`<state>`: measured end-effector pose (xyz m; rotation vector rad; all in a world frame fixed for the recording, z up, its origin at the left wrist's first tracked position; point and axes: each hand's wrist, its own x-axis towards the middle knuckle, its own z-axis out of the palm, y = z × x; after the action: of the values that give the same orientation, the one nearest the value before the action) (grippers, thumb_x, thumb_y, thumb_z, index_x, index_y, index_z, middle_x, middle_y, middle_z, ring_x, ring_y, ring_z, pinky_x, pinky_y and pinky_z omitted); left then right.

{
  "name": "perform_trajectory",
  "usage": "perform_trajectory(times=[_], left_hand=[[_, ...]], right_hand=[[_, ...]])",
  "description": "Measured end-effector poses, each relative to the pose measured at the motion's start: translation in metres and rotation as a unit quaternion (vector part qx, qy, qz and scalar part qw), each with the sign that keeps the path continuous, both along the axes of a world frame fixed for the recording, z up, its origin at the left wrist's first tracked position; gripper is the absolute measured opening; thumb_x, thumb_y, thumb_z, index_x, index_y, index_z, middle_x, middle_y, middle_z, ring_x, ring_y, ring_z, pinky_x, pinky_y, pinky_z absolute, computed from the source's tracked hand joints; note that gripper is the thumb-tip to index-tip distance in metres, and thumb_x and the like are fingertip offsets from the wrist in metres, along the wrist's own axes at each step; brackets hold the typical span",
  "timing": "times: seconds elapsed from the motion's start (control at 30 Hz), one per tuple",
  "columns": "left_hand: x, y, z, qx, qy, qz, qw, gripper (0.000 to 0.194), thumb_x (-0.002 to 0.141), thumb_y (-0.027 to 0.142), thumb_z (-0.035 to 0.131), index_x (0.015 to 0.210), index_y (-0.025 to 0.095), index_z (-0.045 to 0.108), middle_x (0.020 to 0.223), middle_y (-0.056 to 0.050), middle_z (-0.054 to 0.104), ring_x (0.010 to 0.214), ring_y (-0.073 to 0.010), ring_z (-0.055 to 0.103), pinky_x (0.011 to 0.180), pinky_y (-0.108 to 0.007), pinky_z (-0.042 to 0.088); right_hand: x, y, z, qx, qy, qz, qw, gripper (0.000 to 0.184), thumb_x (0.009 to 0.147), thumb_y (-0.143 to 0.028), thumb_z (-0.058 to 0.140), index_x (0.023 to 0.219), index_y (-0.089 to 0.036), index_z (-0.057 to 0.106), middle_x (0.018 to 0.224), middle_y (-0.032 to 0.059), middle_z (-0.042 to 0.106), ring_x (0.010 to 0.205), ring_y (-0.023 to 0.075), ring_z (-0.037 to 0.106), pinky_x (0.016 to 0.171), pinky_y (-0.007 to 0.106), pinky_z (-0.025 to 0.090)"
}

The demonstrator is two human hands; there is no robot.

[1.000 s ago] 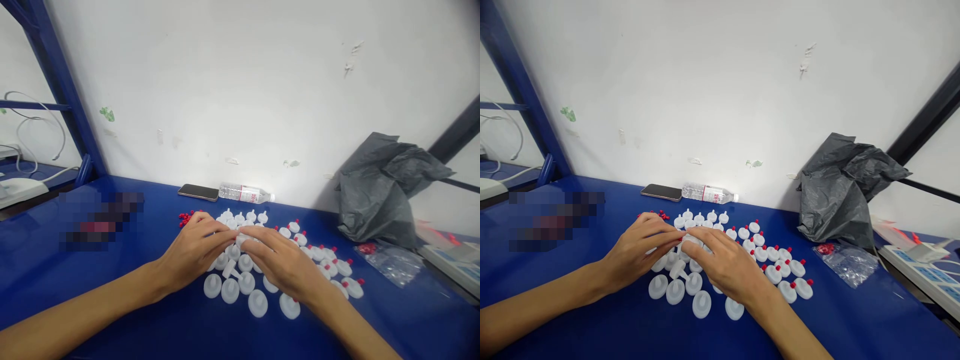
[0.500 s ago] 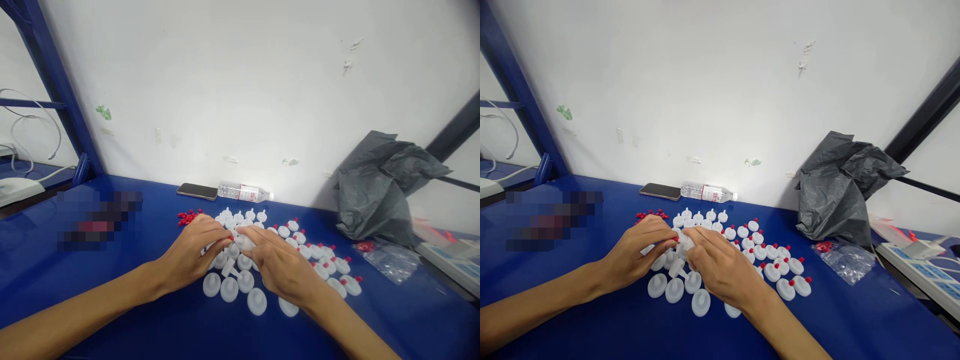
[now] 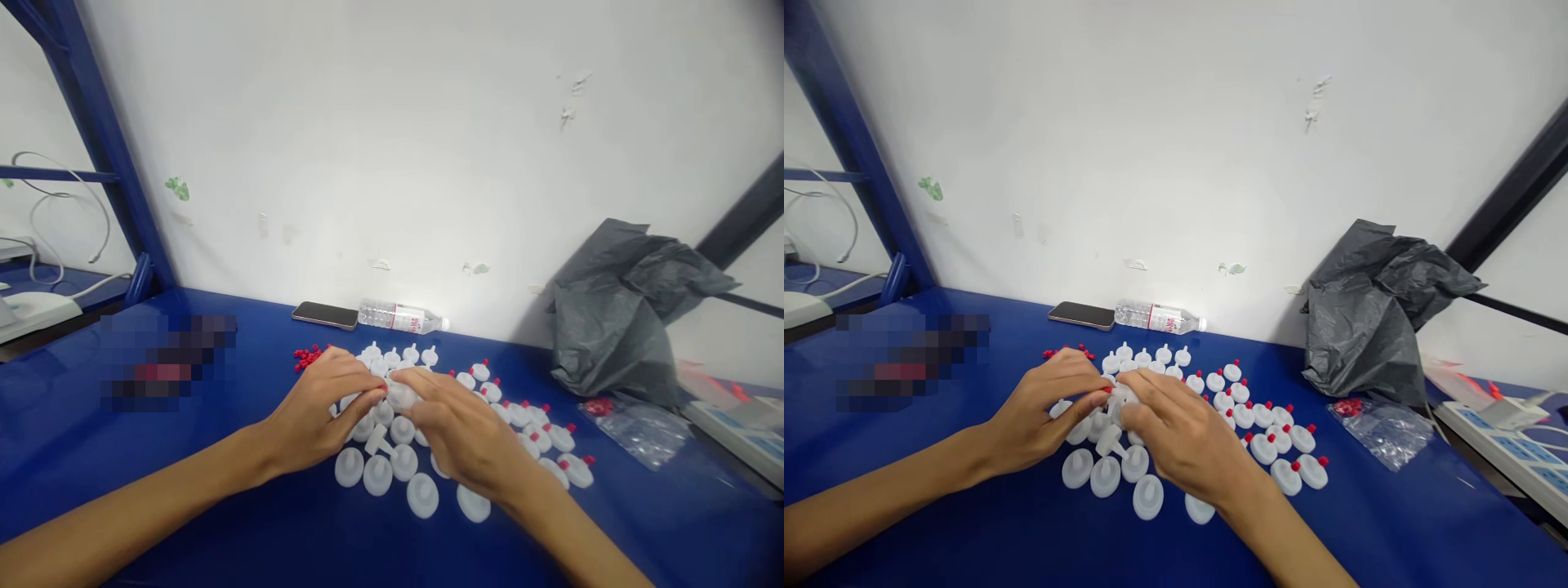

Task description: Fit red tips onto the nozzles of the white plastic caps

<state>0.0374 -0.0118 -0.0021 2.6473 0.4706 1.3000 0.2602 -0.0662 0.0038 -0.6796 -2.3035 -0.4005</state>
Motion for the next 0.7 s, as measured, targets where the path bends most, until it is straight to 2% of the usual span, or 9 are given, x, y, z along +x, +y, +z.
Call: perform_trajectory(times=[0.07, 0.13, 0.23, 0.3, 0.37, 0.5, 0.7], left_hand=[[0.000, 0.006, 0.002, -0.004, -0.008, 0.026, 1.000, 0.015, 0.097, 0.017, 0.054, 0.104, 0.020, 0.068, 0.087, -0.001, 0.073, 0.080, -0.0147, 0.062, 0.080, -0.032, 0.042], [-0.004, 0.016, 0.002, 0.000, -0.017, 0.077, 0.997, 0.018, 0.098, 0.019, 0.052, 0.104, 0.020, 0.069, 0.089, -0.001, 0.074, 0.083, -0.0151, 0.064, 0.083, -0.032, 0.043], [-0.016, 0.034, -0.001, 0.029, -0.007, 0.176, 0.984, 0.020, 0.097, 0.024, 0.052, 0.095, 0.020, 0.071, 0.083, -0.001, 0.074, 0.076, -0.0158, 0.065, 0.091, -0.038, 0.042], [-0.024, 0.046, -0.004, 0.010, 0.006, 0.242, 0.970, 0.019, 0.095, 0.028, 0.054, 0.093, 0.021, 0.071, 0.072, 0.002, 0.072, 0.071, -0.0168, 0.064, 0.096, -0.043, 0.041], [-0.030, 0.056, -0.007, -0.019, 0.017, 0.282, 0.959, 0.017, 0.093, 0.031, 0.056, 0.097, 0.022, 0.071, 0.067, 0.003, 0.070, 0.069, -0.0182, 0.065, 0.097, -0.045, 0.041], [-0.034, 0.066, -0.012, -0.026, 0.073, 0.265, 0.961, 0.016, 0.092, 0.030, 0.057, 0.092, 0.022, 0.071, 0.082, -0.001, 0.073, 0.080, -0.0210, 0.066, 0.091, -0.043, 0.044], [-0.036, 0.078, -0.023, 0.010, 0.159, 0.233, 0.960, 0.021, 0.093, 0.032, 0.058, 0.103, 0.024, 0.074, 0.107, -0.007, 0.069, 0.105, -0.0269, 0.059, 0.091, -0.045, 0.043]], right_hand=[[0.009, 0.004, 0.007, -0.027, 0.030, -0.030, 0.999, 0.037, 0.093, 0.000, 0.051, 0.124, -0.019, 0.051, 0.129, 0.0115, 0.064, 0.123, 0.0207, 0.060, 0.102, 0.038, 0.053], [0.024, 0.009, 0.016, -0.040, 0.102, -0.094, 0.990, 0.038, 0.095, -0.010, 0.055, 0.130, -0.022, 0.052, 0.123, 0.0089, 0.065, 0.118, 0.0213, 0.062, 0.101, 0.039, 0.053], [0.062, 0.019, 0.024, -0.031, 0.191, -0.204, 0.960, 0.029, 0.095, -0.024, 0.058, 0.124, -0.025, 0.061, 0.118, 0.0087, 0.065, 0.111, 0.0255, 0.063, 0.096, 0.043, 0.054], [0.092, 0.028, 0.023, -0.035, 0.206, -0.260, 0.943, 0.026, 0.094, -0.029, 0.058, 0.119, -0.024, 0.066, 0.118, 0.0091, 0.066, 0.108, 0.0268, 0.064, 0.092, 0.042, 0.056], [0.119, 0.035, 0.019, -0.058, 0.184, -0.316, 0.929, 0.023, 0.092, -0.033, 0.058, 0.109, -0.023, 0.069, 0.111, 0.0083, 0.070, 0.098, 0.0261, 0.068, 0.089, 0.041, 0.055], [0.150, 0.045, 0.007, -0.133, 0.128, -0.402, 0.897, 0.023, 0.089, -0.036, 0.055, 0.099, -0.022, 0.070, 0.103, 0.0079, 0.074, 0.092, 0.0261, 0.069, 0.088, 0.039, 0.051], [0.159, 0.051, -0.001, -0.222, 0.085, -0.429, 0.871, 0.019, 0.083, -0.042, 0.061, 0.086, -0.025, 0.069, 0.088, 0.0028, 0.078, 0.078, 0.0243, 0.072, 0.074, 0.036, 0.049]])
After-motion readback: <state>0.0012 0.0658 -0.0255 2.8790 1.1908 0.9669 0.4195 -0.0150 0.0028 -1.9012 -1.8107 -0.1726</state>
